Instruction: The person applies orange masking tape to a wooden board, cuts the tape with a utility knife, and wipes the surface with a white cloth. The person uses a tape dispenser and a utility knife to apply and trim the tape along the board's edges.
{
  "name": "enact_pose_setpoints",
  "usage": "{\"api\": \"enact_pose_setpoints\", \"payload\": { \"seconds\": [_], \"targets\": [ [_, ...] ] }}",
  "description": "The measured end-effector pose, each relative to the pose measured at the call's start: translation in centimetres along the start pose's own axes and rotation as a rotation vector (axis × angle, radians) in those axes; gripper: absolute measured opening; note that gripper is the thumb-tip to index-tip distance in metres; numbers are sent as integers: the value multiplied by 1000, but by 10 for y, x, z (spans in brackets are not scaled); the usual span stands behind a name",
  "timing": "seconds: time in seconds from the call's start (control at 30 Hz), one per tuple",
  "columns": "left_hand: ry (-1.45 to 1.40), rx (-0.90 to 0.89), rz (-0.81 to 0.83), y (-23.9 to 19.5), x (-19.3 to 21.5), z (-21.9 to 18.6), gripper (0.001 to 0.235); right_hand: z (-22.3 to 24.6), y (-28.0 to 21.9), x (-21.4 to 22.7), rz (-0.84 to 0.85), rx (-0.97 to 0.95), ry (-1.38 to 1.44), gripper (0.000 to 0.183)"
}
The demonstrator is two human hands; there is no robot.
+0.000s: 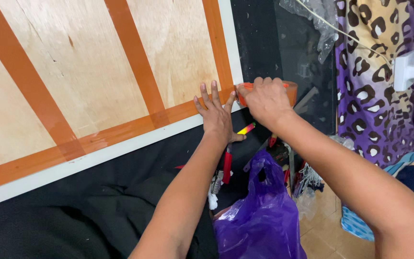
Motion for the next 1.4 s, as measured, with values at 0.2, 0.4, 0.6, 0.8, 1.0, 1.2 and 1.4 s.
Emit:
{"api": "enact_pose_setpoints", "payload": {
  "seconds": [0.2, 0.4, 0.6, 0.8, 1.0, 1.2, 1.4],
  "targets": [
    [14, 1, 38, -1, -5, -2, 148, 0, 11, 1, 168, -108, 130, 34],
    [-192, -36, -121, -8, 0, 5, 136, -66, -8, -11, 286, -531, 383, 43],
    [-19, -121, -86, -74, -52, 19, 139, -100, -24, -52, -288, -600, 382, 96],
    [333, -26, 186, -45, -105, 40, 158, -77, -24, -84, -822, -700, 482, 83],
    [302, 35, 101, -48, -119, 37, 156, 24, -12, -119, -997, -722, 774, 92],
    [338, 49, 212, -48, -118, 35, 158, 28, -7, -170, -1100, -871, 985, 58],
    [316, 60, 243, -48, -105, 33, 161, 9, -10, -191, -1151, -913, 1224, 32]
  ]
}}
Point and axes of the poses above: each hand's wrist, its own y-axis towards the middle knuckle, its own x-axis out of the back of the hand, z = x × y, the point moved 9 cm from there along y, towards the middle knuckle, and after that the axes turned 13 degrees about x, right-handed, at the moved point
